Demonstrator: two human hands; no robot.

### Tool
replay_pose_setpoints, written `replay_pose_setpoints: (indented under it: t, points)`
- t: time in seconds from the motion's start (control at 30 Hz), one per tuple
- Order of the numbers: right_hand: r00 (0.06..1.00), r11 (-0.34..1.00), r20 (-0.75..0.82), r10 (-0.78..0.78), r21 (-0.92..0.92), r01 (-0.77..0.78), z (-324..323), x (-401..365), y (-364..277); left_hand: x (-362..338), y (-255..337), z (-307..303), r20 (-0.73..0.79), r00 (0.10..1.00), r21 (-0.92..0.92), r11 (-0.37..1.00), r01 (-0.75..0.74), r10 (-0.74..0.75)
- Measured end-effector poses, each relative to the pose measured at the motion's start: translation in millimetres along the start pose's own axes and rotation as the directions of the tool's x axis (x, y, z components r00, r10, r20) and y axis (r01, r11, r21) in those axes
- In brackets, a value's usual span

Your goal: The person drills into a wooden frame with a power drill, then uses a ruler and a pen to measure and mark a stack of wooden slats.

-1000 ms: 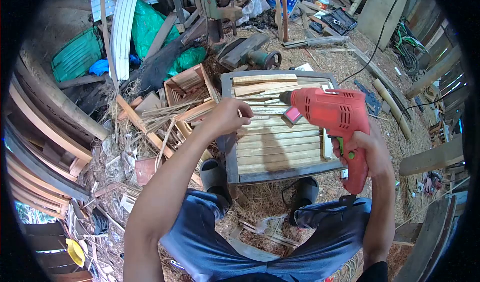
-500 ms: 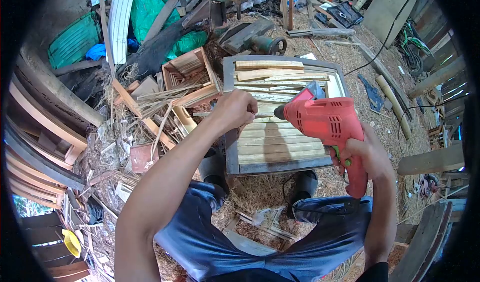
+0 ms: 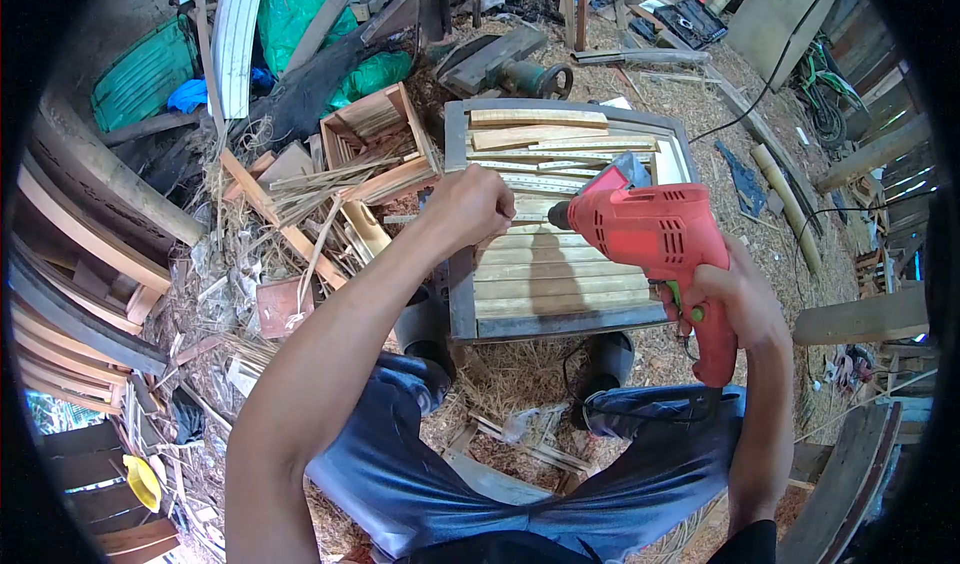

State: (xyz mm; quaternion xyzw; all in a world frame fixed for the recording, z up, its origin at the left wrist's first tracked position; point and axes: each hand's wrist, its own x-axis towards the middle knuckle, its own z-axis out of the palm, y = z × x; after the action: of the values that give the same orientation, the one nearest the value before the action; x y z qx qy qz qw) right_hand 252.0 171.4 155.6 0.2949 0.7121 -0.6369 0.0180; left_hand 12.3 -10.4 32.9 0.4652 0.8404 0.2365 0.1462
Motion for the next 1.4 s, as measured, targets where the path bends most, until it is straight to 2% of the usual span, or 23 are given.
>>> replay_pose_setpoints:
  t: [0.13,0.33,0.4,0.73,0.93,1.1,1.2,1.4]
  points:
    - [1.0,1.0,0.012,-0.001,-0.014,0.001,-4,1,2,1,2,1,0.019,0.999,0.016,0.999,0.032,-0.032]
    - [1.0,1.0,-0.018,0.009,-0.017,-0.009,-3,2,1,3,-2,9,0.01,1.0,0.057,0.998,0.002,-0.002]
    - [1.0,1.0,-0.007,0.013,-0.012,-0.013,-3,2,1,4,-6,13,-0.062,0.992,0.121,0.987,-0.106,0.115]
    - [1.0,0.999,0.012,0.002,-0.041,-0.002,-1,2,-2,7,-9,15,-0.073,0.99,0.13,0.985,-0.114,0.124]
    - [1.0,0.999,0.014,0.015,-0.028,-0.015,-2,2,-2,7,-5,12,-0.048,0.996,0.137,0.988,-0.065,0.072]
    - [1.0,1.0,0.019,0.004,-0.029,-0.004,-3,4,1,8,-11,17,-0.116,0.982,0.152,0.98,-0.128,0.146]
    - [1.0,1.0,0.002,0.011,-0.024,-0.011,-1,3,-1,9,-10,15,-0.065,0.991,0.171,0.98,-0.102,0.114]
    - [1.0,1.0,0.011,0.005,-0.014,-0.005,-1,3,-2,7,-9,14,-0.083,0.989,0.157,0.981,-0.112,0.126]
